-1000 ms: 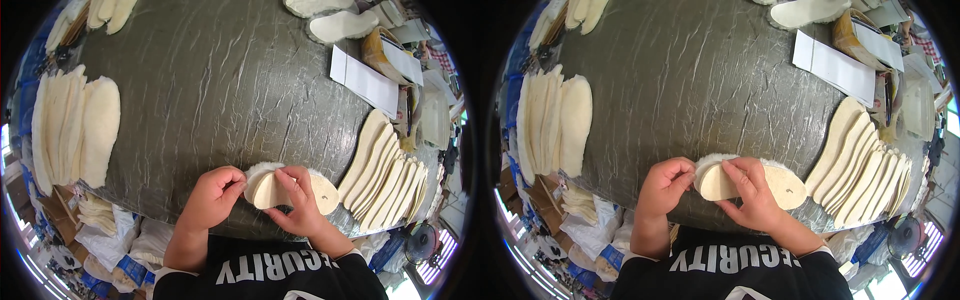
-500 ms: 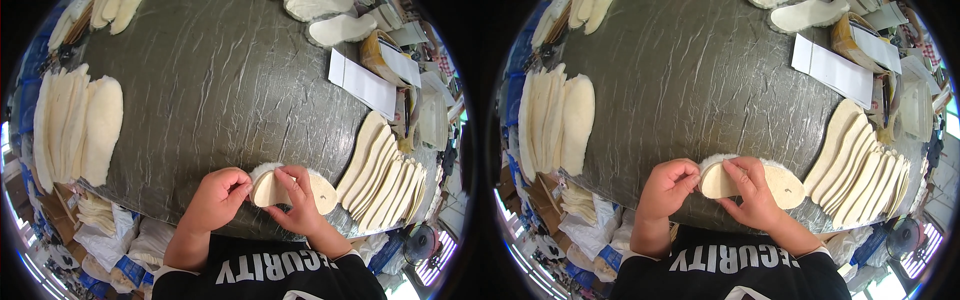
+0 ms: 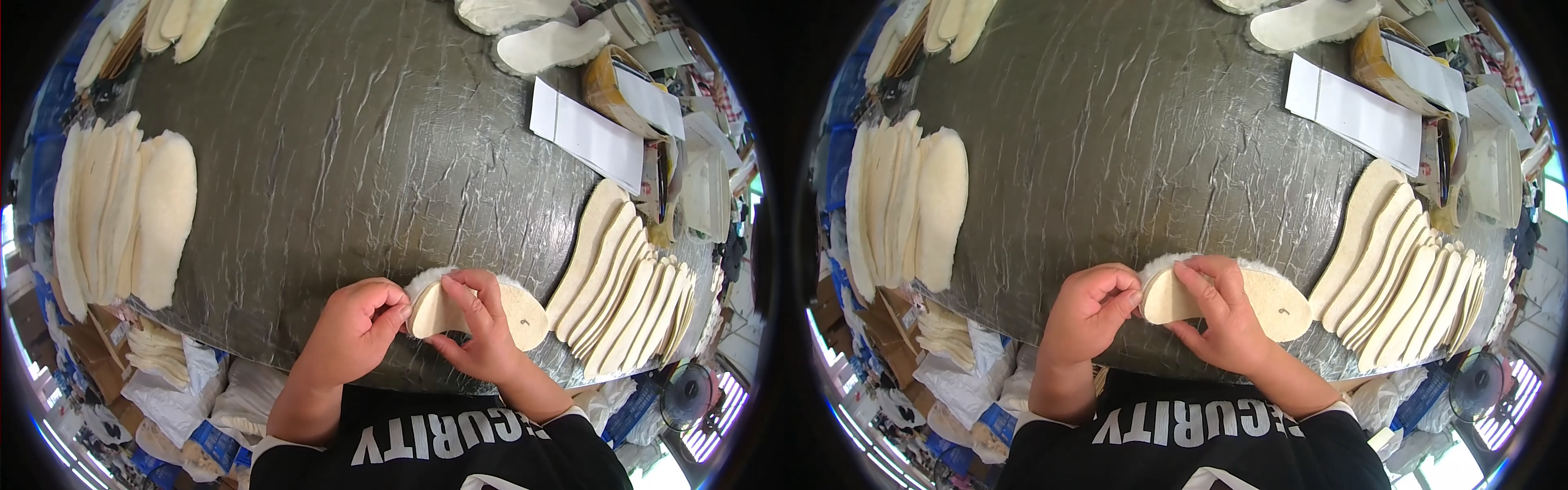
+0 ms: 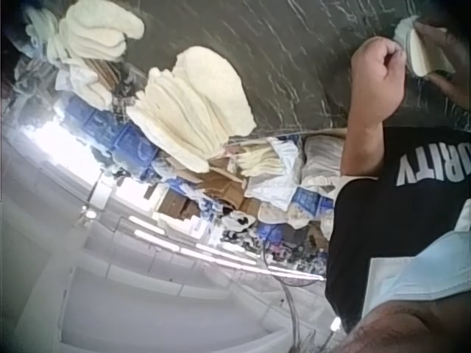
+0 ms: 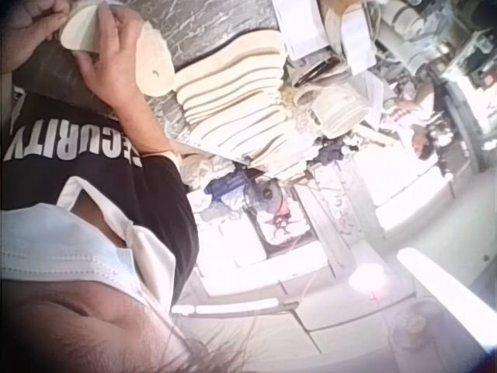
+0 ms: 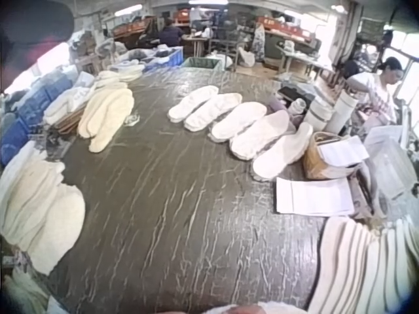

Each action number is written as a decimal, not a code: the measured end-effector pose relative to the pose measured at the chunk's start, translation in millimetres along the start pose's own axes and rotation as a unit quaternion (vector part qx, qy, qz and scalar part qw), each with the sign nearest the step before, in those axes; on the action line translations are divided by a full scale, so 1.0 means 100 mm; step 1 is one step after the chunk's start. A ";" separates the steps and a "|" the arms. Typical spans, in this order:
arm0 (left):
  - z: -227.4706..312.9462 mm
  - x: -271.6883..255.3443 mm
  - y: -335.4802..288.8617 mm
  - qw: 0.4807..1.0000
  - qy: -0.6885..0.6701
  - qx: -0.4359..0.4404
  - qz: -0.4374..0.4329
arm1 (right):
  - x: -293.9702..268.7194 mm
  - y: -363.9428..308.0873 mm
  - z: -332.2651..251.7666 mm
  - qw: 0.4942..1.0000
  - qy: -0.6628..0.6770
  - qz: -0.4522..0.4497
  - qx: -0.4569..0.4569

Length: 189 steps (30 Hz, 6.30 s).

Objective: Manually assembling or inspecting multi-layer shoe insoles in a manufacturing environment.

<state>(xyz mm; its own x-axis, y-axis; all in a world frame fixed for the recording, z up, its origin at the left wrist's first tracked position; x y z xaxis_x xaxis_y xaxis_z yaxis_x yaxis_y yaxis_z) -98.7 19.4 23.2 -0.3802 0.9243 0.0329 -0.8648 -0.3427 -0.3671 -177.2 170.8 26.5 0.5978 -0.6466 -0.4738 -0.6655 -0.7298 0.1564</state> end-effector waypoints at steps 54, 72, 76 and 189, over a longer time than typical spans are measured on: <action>0.49 0.10 -0.21 0.946 0.085 0.305 0.069 | -0.05 -0.14 0.35 0.693 0.507 -0.138 0.494; 0.41 0.15 -0.25 0.975 0.080 0.205 -0.006 | 0.05 -0.40 0.16 0.750 0.483 -0.220 0.395; 0.17 0.03 -0.29 0.986 0.075 0.143 0.030 | -0.12 -0.40 0.02 0.865 0.301 -0.371 0.155; -0.33 1.43 -0.41 0.866 0.397 0.192 -0.235 | -4.60 -2.79 0.45 0.600 -0.622 0.497 0.076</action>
<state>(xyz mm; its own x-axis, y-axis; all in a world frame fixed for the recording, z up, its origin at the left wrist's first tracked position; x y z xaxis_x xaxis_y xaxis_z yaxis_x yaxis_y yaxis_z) -107.0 170.6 12.4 0.2581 0.7483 -0.6112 -0.9659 0.2135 -0.1465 -286.9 681.4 161.6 -0.8616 -0.0099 -0.5075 -0.5070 -0.0313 0.8614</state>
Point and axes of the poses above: each hand's wrist, its own y-axis towards the middle knuckle, its own x-axis out of the palm, z = x × y, the point moved 5 cm from there along y, towards the middle knuckle, and after that the axes turned 10 degrees about z, right-handed, at the moved point
